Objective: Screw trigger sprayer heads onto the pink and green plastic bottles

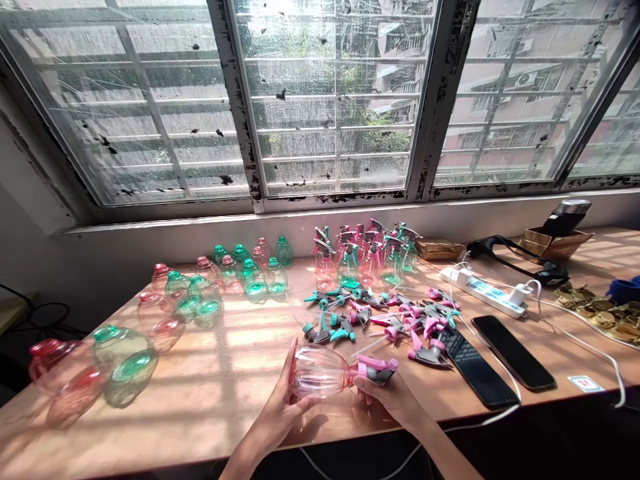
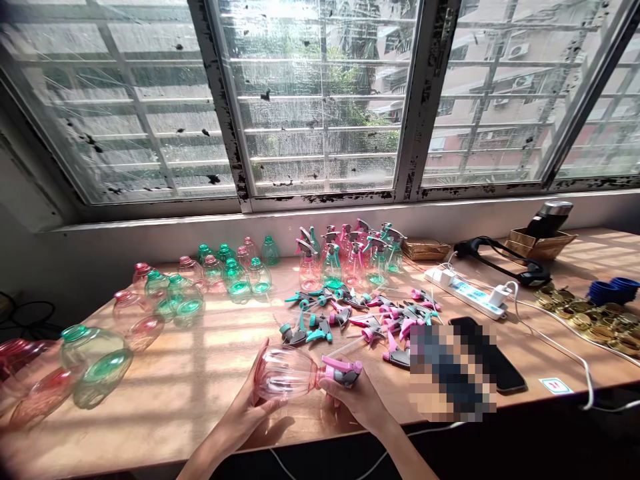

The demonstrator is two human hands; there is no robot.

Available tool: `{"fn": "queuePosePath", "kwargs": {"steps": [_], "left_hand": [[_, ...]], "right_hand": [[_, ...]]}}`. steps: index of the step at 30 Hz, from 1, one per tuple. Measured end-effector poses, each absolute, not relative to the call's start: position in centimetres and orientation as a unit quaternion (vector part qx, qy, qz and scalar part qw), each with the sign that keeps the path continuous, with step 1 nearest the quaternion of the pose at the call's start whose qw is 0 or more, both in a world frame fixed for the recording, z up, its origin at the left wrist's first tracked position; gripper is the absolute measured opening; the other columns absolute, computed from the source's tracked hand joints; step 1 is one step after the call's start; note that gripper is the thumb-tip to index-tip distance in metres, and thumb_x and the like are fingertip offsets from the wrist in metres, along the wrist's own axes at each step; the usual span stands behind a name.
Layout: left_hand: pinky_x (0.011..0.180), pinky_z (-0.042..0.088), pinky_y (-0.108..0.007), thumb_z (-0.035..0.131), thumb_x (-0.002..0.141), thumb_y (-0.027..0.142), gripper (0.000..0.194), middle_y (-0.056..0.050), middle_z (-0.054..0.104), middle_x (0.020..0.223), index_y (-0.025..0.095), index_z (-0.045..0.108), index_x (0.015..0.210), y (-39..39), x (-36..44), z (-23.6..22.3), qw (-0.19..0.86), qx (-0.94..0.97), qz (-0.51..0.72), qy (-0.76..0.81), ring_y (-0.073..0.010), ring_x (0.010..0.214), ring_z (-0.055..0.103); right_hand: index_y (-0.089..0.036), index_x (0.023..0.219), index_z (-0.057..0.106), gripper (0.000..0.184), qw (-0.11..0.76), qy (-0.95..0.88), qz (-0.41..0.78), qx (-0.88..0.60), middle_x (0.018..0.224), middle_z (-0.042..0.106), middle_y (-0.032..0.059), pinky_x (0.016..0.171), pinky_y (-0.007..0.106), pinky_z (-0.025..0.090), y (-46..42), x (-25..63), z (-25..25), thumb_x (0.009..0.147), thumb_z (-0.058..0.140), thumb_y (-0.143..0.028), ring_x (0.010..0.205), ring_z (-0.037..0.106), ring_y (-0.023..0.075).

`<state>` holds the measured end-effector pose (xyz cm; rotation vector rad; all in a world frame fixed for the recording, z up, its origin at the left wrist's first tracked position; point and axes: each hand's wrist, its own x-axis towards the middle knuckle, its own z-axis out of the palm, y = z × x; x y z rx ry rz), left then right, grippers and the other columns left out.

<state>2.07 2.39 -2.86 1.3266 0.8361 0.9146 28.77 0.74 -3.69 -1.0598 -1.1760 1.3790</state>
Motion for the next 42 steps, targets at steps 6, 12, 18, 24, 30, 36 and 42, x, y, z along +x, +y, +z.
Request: {"fn": "queuePosePath", "kwargs": {"steps": [6, 12, 18, 24, 30, 36, 42], "left_hand": [[0.132, 0.03, -0.05, 0.087, 0.087, 0.046, 0.125, -0.012, 0.036, 0.177, 0.036, -0.005, 0.172, 2.0, 2.1, -2.3, 0.621, 0.576, 0.395, 0.357, -0.0379, 0.161, 0.035], [0.129, 0.035, -0.051, 0.086, 0.089, 0.046, 0.119, -0.014, 0.044, 0.173, 0.035, 0.001, 0.172, 1.9, 2.2, -2.2, 0.623, 0.571, 0.394, 0.361, -0.0383, 0.157, 0.043], [0.124, 0.041, -0.051, 0.093, 0.081, 0.038, 0.133, -0.015, 0.029, 0.179, 0.037, -0.004, 0.172, 2.4, 2.3, -2.8, 0.617, 0.565, 0.407, 0.367, -0.042, 0.154, 0.045], [0.126, 0.038, -0.053, 0.094, 0.078, 0.041, 0.136, -0.016, 0.029, 0.179, 0.036, -0.004, 0.172, 2.3, 2.2, -2.8, 0.611, 0.567, 0.404, 0.376, -0.0438, 0.155, 0.042], [0.13, 0.031, -0.055, 0.084, 0.089, 0.047, 0.113, -0.014, 0.049, 0.167, 0.034, 0.008, 0.173, 1.9, 2.1, -2.2, 0.607, 0.57, 0.391, 0.391, -0.0402, 0.157, 0.039], [0.118, 0.046, -0.046, 0.09, 0.083, 0.036, 0.124, -0.01, 0.053, 0.162, 0.041, 0.004, 0.172, 2.3, 2.3, -2.7, 0.615, 0.567, 0.397, 0.378, -0.0352, 0.141, 0.057], [0.107, 0.053, -0.043, 0.091, 0.082, 0.035, 0.13, -0.01, 0.063, 0.142, 0.039, -0.003, 0.171, 2.3, 2.1, -3.2, 0.615, 0.563, 0.395, 0.386, -0.0298, 0.12, 0.066]], "right_hand": [[-0.019, 0.065, 0.07, 0.057, 0.495, -0.491, 0.571, -0.433, 0.061, 0.068, 0.0008, 0.056, 0.029, 0.048, 0.6, 28.8, -3.2, 0.068, 0.089, -0.073, 0.057, 0.059, 0.0155], [-0.02, 0.062, 0.07, 0.059, 0.493, -0.49, 0.571, -0.436, 0.058, 0.066, -0.0004, 0.054, 0.029, 0.048, 0.4, 28.7, -2.7, 0.067, 0.088, -0.075, 0.055, 0.058, 0.0152], [-0.02, 0.061, 0.068, 0.061, 0.499, -0.487, 0.563, -0.444, 0.057, 0.066, 0.0002, 0.055, 0.029, 0.049, 0.6, 28.7, -2.6, 0.066, 0.087, -0.078, 0.056, 0.057, 0.015], [-0.02, 0.062, 0.069, 0.06, 0.499, -0.485, 0.565, -0.442, 0.057, 0.068, 0.0004, 0.054, 0.029, 0.048, 0.6, 28.6, -2.7, 0.065, 0.088, -0.077, 0.055, 0.056, 0.0146], [-0.019, 0.062, 0.07, 0.061, 0.503, -0.484, 0.565, -0.439, 0.059, 0.069, 0.0012, 0.053, 0.029, 0.048, 0.6, 28.6, -2.8, 0.063, 0.089, -0.078, 0.054, 0.056, 0.0143], [-0.02, 0.061, 0.07, 0.061, 0.506, -0.484, 0.559, -0.445, 0.056, 0.068, 0.0008, 0.053, 0.031, 0.049, 0.6, 28.6, -3.1, 0.064, 0.087, -0.079, 0.054, 0.057, 0.0161], [-0.02, 0.062, 0.071, 0.061, 0.499, -0.484, 0.561, -0.449, 0.057, 0.068, 0.0005, 0.054, 0.031, 0.049, 0.5, 28.6, -3.0, 0.064, 0.088, -0.079, 0.054, 0.057, 0.0161]]}}
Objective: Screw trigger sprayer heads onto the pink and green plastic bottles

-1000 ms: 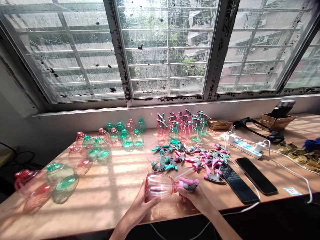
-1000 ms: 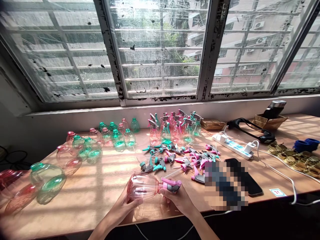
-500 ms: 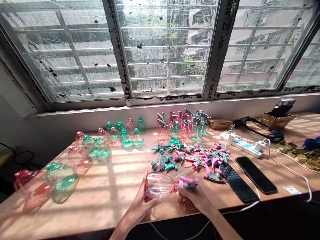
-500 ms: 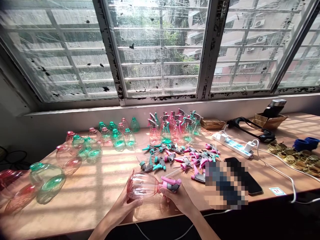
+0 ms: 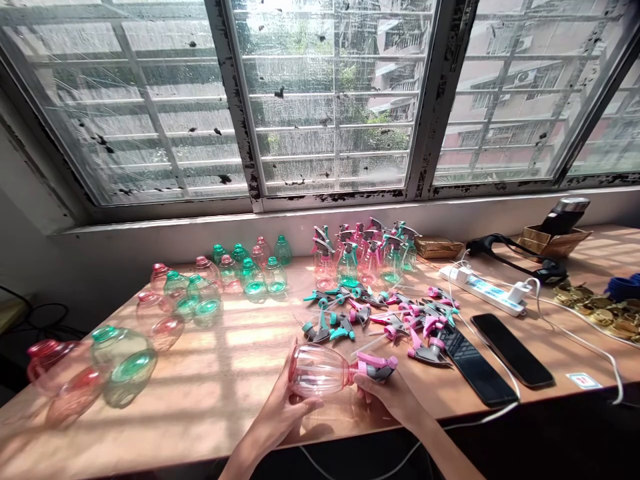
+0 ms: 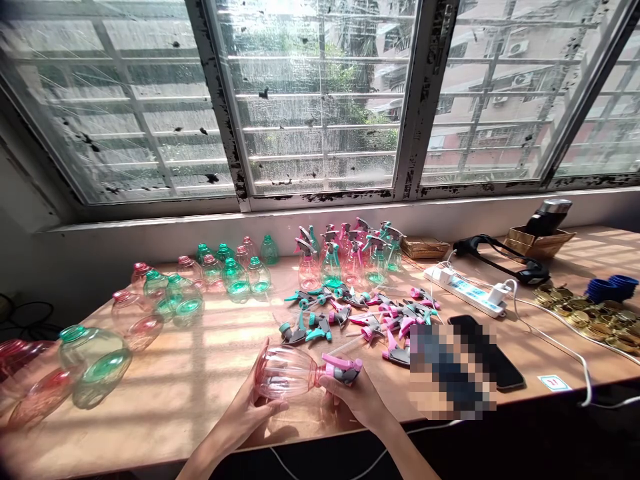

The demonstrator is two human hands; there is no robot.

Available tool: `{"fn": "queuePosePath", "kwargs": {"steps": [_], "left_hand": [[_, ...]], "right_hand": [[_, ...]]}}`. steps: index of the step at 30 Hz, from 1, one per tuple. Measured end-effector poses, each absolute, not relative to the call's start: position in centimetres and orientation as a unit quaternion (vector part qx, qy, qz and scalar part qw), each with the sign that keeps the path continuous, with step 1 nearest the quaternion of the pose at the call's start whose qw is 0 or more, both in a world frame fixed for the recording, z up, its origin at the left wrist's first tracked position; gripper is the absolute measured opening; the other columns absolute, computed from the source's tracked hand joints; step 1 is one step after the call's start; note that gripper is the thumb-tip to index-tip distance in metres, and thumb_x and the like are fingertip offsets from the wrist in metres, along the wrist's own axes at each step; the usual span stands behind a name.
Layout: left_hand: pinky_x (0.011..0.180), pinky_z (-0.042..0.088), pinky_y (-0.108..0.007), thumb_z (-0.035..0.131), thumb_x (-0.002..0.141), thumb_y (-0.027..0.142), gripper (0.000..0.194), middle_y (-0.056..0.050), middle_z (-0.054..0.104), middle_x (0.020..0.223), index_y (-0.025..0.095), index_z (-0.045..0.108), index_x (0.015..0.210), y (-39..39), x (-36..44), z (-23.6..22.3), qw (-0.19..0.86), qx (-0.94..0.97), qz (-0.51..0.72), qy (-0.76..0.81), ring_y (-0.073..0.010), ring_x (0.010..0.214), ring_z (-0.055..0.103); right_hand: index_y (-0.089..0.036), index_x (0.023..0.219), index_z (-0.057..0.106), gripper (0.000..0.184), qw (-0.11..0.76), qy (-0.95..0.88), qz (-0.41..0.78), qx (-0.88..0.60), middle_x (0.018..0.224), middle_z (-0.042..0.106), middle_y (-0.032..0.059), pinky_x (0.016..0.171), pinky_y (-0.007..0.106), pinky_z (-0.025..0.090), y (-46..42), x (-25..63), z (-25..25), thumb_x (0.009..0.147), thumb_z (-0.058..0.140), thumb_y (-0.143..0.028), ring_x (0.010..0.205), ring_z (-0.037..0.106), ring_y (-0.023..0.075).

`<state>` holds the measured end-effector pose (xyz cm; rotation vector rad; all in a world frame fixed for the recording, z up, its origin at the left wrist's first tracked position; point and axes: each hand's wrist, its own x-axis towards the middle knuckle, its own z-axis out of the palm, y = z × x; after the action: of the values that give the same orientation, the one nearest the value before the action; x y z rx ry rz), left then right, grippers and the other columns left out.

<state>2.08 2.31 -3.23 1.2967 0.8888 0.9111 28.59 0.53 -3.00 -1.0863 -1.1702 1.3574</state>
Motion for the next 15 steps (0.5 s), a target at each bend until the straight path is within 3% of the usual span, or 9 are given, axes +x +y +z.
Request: {"fn": "queuePosePath", "kwargs": {"steps": [3, 7, 10, 15], "left_hand": [[0.117, 0.046, -0.046, 0.09, 0.082, 0.044, 0.126, -0.011, 0.059, 0.15, 0.037, 0.002, 0.172, 2.19, 1.99, -2.87, 0.612, 0.567, 0.398, 0.382, -0.0341, 0.135, 0.059], [0.118, 0.046, -0.051, 0.088, 0.085, 0.048, 0.115, -0.013, 0.066, 0.141, 0.033, 0.014, 0.172, 2.22, 1.92, -2.63, 0.607, 0.57, 0.391, 0.391, -0.0362, 0.131, 0.063], [0.119, 0.045, -0.051, 0.091, 0.08, 0.047, 0.117, -0.014, 0.065, 0.146, 0.033, 0.02, 0.172, 2.37, 2.07, -2.88, 0.606, 0.568, 0.395, 0.392, -0.0382, 0.134, 0.062], [0.121, 0.043, -0.049, 0.091, 0.081, 0.039, 0.123, -0.012, 0.059, 0.156, 0.038, 0.009, 0.172, 2.63, 2.44, -3.14, 0.608, 0.563, 0.406, 0.386, -0.0366, 0.138, 0.059]], "right_hand": [[-0.02, 0.062, 0.071, 0.061, 0.496, -0.486, 0.564, -0.447, 0.057, 0.068, 0.0011, 0.056, 0.032, 0.049, 0.45, 28.62, -2.79, 0.065, 0.087, -0.079, 0.056, 0.06, 0.0174], [-0.02, 0.061, 0.071, 0.062, 0.491, -0.487, 0.567, -0.447, 0.056, 0.067, 0.0011, 0.055, 0.031, 0.048, 0.48, 28.64, -2.78, 0.065, 0.087, -0.079, 0.055, 0.059, 0.0176], [-0.02, 0.061, 0.07, 0.062, 0.491, -0.485, 0.569, -0.447, 0.055, 0.067, 0.0008, 0.055, 0.031, 0.048, 0.55, 28.64, -2.9, 0.065, 0.087, -0.079, 0.055, 0.059, 0.0174], [-0.02, 0.064, 0.072, 0.061, 0.499, -0.487, 0.563, -0.443, 0.059, 0.069, 0.0013, 0.056, 0.031, 0.049, 0.58, 28.65, -2.87, 0.065, 0.087, -0.078, 0.056, 0.057, 0.0164]]}}
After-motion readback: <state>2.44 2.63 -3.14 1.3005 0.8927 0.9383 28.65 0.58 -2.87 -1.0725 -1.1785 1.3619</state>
